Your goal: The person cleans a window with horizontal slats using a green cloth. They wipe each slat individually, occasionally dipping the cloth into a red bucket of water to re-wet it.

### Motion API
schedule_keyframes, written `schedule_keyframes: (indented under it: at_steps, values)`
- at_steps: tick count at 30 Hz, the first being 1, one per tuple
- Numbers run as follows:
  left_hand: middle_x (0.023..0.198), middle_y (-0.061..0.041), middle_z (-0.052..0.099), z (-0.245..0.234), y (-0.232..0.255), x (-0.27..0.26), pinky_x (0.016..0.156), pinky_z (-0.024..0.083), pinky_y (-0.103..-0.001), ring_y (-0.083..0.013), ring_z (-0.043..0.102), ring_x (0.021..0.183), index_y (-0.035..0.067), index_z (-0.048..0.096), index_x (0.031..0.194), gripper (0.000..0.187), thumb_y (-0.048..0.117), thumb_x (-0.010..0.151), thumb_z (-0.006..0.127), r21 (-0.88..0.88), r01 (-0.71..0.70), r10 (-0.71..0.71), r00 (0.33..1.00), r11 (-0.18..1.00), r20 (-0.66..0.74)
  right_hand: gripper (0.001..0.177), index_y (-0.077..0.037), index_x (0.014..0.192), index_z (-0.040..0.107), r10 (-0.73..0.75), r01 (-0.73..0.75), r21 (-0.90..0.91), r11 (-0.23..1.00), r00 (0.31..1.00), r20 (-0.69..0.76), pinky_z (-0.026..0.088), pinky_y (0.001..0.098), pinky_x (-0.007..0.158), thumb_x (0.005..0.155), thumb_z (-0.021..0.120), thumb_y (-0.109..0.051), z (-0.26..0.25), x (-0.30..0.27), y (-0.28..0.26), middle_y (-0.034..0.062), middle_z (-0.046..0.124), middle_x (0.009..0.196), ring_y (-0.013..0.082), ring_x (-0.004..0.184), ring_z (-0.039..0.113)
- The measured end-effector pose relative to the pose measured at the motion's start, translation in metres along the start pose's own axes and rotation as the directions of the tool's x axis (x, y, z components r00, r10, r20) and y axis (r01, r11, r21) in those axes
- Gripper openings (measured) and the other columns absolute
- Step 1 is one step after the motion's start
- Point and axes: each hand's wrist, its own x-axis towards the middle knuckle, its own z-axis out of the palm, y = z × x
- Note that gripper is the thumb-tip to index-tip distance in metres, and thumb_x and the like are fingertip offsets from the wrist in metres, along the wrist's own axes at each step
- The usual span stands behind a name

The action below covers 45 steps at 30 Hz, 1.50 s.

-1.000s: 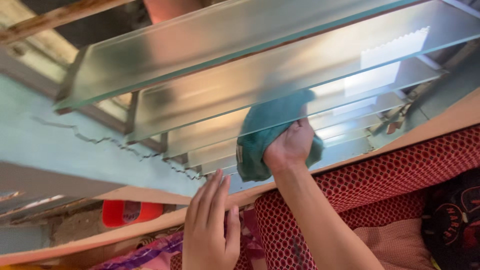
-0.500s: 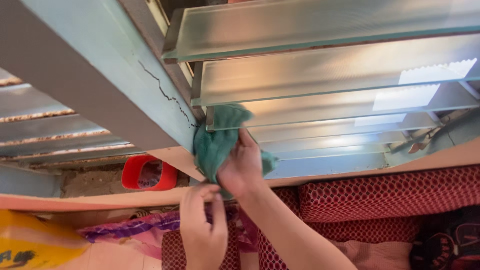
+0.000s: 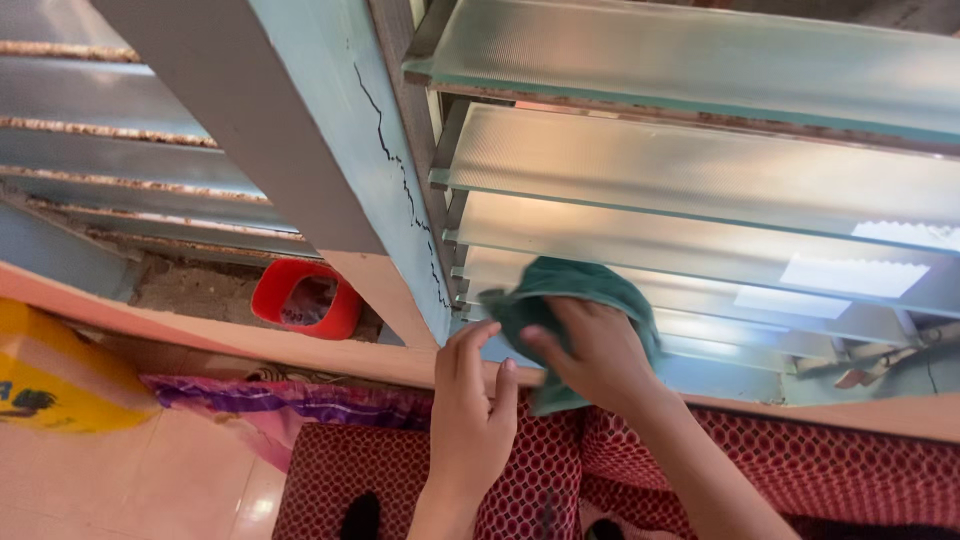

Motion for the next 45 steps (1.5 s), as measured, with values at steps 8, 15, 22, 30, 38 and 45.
schedule_keyframes:
  at_steps: [8, 15, 22, 30, 38, 45]
  values:
    - [0.152, -0.020, 0.048, 0.027, -0.028, 0.018, 0.109, 0.044, -0.046, -0.0377, 0.046, 0.138, -0.002, 0.047, 0.144, 0.045, 0.014, 0.103, 0.055, 0.161, -0.109, 0.139, 0.972, 0.981, -0.189, 0.079, -0.010, 0.136, 0.058, -0.131, 0.201, -0.243, 0.949, 0.952, 0.276, 0.043, 0.0504, 0.106, 0.079, 0.072, -0.064, 0.007, 0.127, -0.022, 0.0219, 0.060, 0.136, 0.0428, 0.126, 0.055]
    - [0.155, -0.022, 0.048, 0.055, -0.036, 0.038, 0.116, 0.042, -0.048, -0.0378, 0.046, 0.145, -0.003, 0.048, 0.146, 0.044, 0.020, 0.109, 0.048, 0.172, -0.142, 0.183, 0.949, 0.975, -0.257, 0.066, -0.002, 0.146, 0.048, -0.449, 0.460, -0.161, 0.873, 0.888, 0.104, 0.045, 0.0504, 0.099, 0.091, 0.063, -0.036, 0.007, 0.085, 0.007, 0.0231, 0.058, 0.142, 0.0439, 0.127, 0.055]
    - [0.161, -0.024, 0.034, 0.098, -0.023, 0.036, 0.120, 0.031, -0.051, -0.0404, 0.026, 0.152, -0.002, 0.042, 0.150, 0.054, 0.029, 0.106, 0.050, 0.477, -0.086, 0.182, 0.970, 0.874, -0.159, 0.063, -0.017, 0.154, 0.040, 0.163, -0.054, -0.370, 0.928, 0.949, 0.271, 0.054, 0.0472, 0.096, 0.099, 0.054, -0.042, -0.066, -0.022, 0.076, 0.0101, 0.057, 0.146, 0.0335, 0.118, 0.065]
    - [0.164, -0.016, 0.029, 0.112, -0.023, 0.038, 0.124, 0.027, -0.045, -0.0289, 0.023, 0.155, 0.004, 0.037, 0.154, 0.056, 0.021, 0.102, 0.051, 0.765, -0.006, 0.113, 0.990, 0.644, -0.088, 0.077, -0.004, 0.145, 0.044, -0.048, 0.115, -0.405, 0.907, 0.984, 0.173, 0.056, 0.0452, 0.089, 0.087, 0.069, -0.048, -0.043, 0.001, 0.081, 0.0195, 0.062, 0.134, 0.0397, 0.110, 0.066]
    - [0.156, -0.018, 0.043, 0.110, -0.017, 0.045, 0.120, 0.032, -0.039, -0.0315, 0.034, 0.149, 0.003, 0.048, 0.145, 0.049, 0.011, 0.097, 0.057, 0.781, -0.039, 0.126, 0.991, 0.624, -0.051, 0.055, -0.016, 0.141, 0.058, -0.208, 0.199, -0.359, 0.912, 0.978, 0.014, 0.059, 0.0429, 0.075, 0.086, 0.061, -0.009, -0.035, -0.001, 0.095, 0.0117, 0.073, 0.109, 0.0308, 0.088, 0.073]
    - [0.130, -0.010, 0.061, 0.110, -0.030, 0.048, 0.108, 0.045, -0.047, -0.0302, 0.053, 0.130, 0.008, 0.063, 0.125, 0.028, 0.021, 0.101, 0.069, 0.863, -0.138, 0.469, 0.875, 0.486, -0.124, 0.046, -0.010, 0.133, 0.061, -0.357, 0.310, -0.452, 0.836, 0.934, -0.021, 0.060, 0.0370, 0.061, 0.087, 0.061, -0.010, -0.030, -0.007, 0.112, 0.0103, 0.075, 0.103, 0.0244, 0.074, 0.074]
